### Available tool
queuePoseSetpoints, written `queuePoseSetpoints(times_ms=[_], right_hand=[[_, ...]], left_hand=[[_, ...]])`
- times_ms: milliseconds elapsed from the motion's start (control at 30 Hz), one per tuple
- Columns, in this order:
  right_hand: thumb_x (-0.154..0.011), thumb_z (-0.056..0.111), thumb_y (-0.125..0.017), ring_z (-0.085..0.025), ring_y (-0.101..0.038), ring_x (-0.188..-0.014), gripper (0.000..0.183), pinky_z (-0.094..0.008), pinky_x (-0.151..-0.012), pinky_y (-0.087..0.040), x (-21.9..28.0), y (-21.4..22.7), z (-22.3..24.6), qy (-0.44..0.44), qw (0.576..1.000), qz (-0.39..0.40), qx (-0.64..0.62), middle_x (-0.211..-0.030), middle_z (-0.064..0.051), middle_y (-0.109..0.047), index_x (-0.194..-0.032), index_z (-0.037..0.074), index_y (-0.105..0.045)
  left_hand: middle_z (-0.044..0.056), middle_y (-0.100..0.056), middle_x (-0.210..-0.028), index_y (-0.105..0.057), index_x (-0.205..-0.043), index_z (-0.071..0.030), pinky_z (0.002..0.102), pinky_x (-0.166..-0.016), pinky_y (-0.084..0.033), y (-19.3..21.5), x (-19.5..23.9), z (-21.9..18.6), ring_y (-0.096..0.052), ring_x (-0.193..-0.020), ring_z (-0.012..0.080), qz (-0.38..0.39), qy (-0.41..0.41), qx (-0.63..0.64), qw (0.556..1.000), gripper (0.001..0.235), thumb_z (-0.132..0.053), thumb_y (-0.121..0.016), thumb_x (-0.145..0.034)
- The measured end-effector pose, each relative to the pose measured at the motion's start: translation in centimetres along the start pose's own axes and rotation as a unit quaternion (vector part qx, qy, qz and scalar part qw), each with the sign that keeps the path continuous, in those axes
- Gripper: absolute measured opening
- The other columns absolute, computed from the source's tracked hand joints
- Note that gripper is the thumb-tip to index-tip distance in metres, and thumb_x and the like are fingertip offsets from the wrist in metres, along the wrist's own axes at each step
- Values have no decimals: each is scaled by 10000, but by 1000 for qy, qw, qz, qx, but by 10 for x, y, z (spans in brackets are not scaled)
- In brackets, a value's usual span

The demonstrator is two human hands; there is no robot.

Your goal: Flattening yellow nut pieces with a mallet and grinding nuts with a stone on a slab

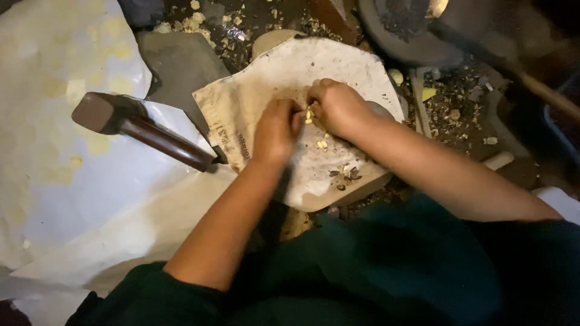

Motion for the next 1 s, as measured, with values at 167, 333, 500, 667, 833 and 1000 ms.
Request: queuePoseSetpoints(times_ms=[167,333,500,667,833,1000], right_hand=[[-924,160,-636,-416,-735,-935,245,-501,-802,-601,12,12,12,-14,998,34,58,-1052,-175,-688,-1162,139,-691],[-900,210,-647,-424,-709,-1045,264,-517,-871,-571,43,45,13,-138,983,107,-55,-1065,-191,-715,-1149,138,-696],[-814,102,-688,-506,-699,-984,299,-556,-826,-537,80,35,22,-119,970,92,-189,-962,-309,-717,-1108,52,-682],[-863,85,-710,-471,-718,-972,202,-546,-827,-571,79,4,19,-20,992,76,-100,-1024,-239,-733,-1063,88,-733],[-865,139,-720,-443,-722,-1016,289,-532,-863,-585,83,16,24,-46,991,92,-89,-1077,-214,-727,-1154,124,-701],[-881,144,-731,-347,-730,-977,436,-445,-859,-592,79,51,30,-92,947,74,-298,-1117,-231,-724,-1303,56,-669]], left_hand=[[182,-641,-939,-670,-1055,-43,468,-796,-582,-24,-3,-9,-684,-926,409,23,-19,-57,998,186,-202,-643,-962],[151,-628,-916,-668,-1031,-71,430,-801,-570,-32,-10,-13,-670,-941,367,49,-86,-72,992,137,-164,-619,-944],[234,-700,-952,-706,-1047,-51,489,-906,-539,-27,-7,9,-671,-1014,472,39,-26,206,977,164,-182,-621,-1000],[91,-771,-949,-783,-991,-213,454,-892,-564,-15,-18,31,-718,-1014,348,13,85,170,982,93,-257,-705,-964],[-14,-764,-970,-788,-949,-306,376,-888,-579,4,-10,15,-732,-1033,227,13,93,86,992,66,-362,-772,-918],[228,-709,-1290,-704,-1274,-7,486,-1143,-448,63,12,-74,-611,-1315,398,175,308,291,889,664,-518,-431,-949]])
Point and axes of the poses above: each hand's wrist, its own x-axis away from the middle knuckle, its own y-axis out of the back of the hand, z = x × y, the point moved 3 cm from there along -x, towards the middle knuckle
